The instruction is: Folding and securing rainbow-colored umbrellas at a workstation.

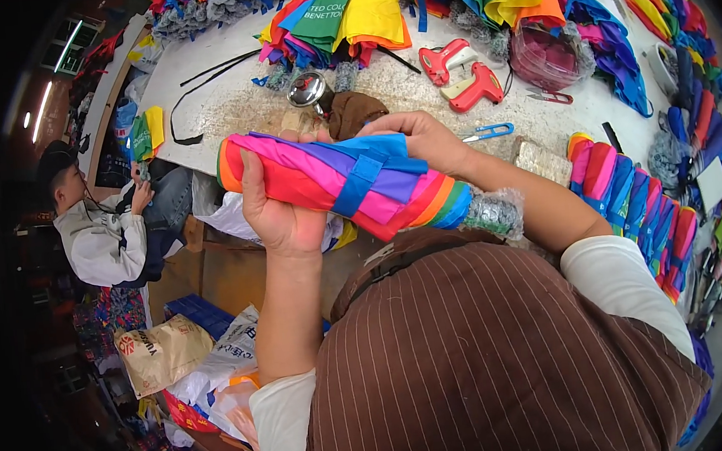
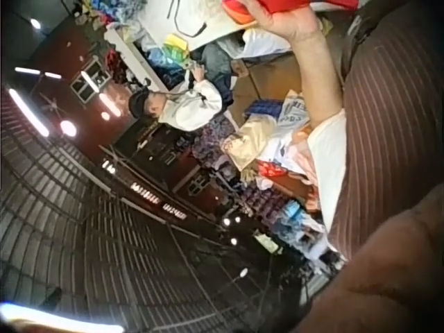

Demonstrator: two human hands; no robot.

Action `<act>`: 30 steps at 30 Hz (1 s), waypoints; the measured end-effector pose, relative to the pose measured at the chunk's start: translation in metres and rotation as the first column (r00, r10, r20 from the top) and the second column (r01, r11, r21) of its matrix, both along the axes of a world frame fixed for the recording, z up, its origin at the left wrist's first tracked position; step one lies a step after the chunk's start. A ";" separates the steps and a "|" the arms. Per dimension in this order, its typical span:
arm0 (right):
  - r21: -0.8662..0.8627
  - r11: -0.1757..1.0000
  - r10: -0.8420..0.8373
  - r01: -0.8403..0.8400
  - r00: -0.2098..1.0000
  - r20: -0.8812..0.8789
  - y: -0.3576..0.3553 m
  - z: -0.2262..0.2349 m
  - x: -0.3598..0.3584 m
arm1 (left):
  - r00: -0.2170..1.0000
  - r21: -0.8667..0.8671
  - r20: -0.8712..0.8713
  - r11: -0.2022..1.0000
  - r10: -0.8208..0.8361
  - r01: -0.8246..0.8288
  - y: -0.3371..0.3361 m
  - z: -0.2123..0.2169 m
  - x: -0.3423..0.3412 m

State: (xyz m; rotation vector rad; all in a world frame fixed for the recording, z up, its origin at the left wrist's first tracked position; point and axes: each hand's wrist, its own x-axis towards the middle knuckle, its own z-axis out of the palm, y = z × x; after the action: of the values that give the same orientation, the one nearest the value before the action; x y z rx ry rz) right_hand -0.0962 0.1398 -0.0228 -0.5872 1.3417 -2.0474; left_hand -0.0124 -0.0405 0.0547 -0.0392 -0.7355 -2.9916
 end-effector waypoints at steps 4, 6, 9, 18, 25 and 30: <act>-0.131 0.976 -0.183 0.174 0.981 -0.059 0.010 0.025 0.000 | 0.993 -0.207 0.063 0.975 0.102 -0.087 -0.003 -0.015 -0.002; 0.004 0.960 -0.223 0.280 0.773 -0.594 0.006 0.039 0.015 | 0.966 -0.279 0.099 0.939 0.239 -0.203 -0.009 -0.031 -0.010; 0.001 0.951 -0.043 0.309 0.134 -0.990 0.000 0.046 0.032 | 0.935 -0.341 0.178 0.911 0.306 -0.233 -0.011 -0.033 -0.016; 0.041 0.952 0.036 0.303 0.022 -0.999 -0.002 0.046 0.039 | 0.884 -0.286 0.203 0.889 0.422 -0.359 -0.025 -0.035 -0.016; 0.232 0.874 0.262 0.427 -0.012 -0.965 -0.010 0.043 0.033 | 0.878 -0.261 0.271 0.908 0.394 -0.327 -0.015 -0.040 -0.012; 0.256 0.935 0.310 0.247 -0.210 -0.927 -0.013 0.037 0.049 | 0.892 -0.279 0.298 0.925 0.340 -0.259 -0.022 -0.061 -0.010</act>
State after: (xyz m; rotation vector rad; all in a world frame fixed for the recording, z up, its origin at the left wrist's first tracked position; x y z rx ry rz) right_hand -0.0472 0.1265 0.0143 -2.4147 2.3568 -0.6779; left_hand -0.0219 -0.0625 -0.0064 0.5478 -1.0159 -2.6246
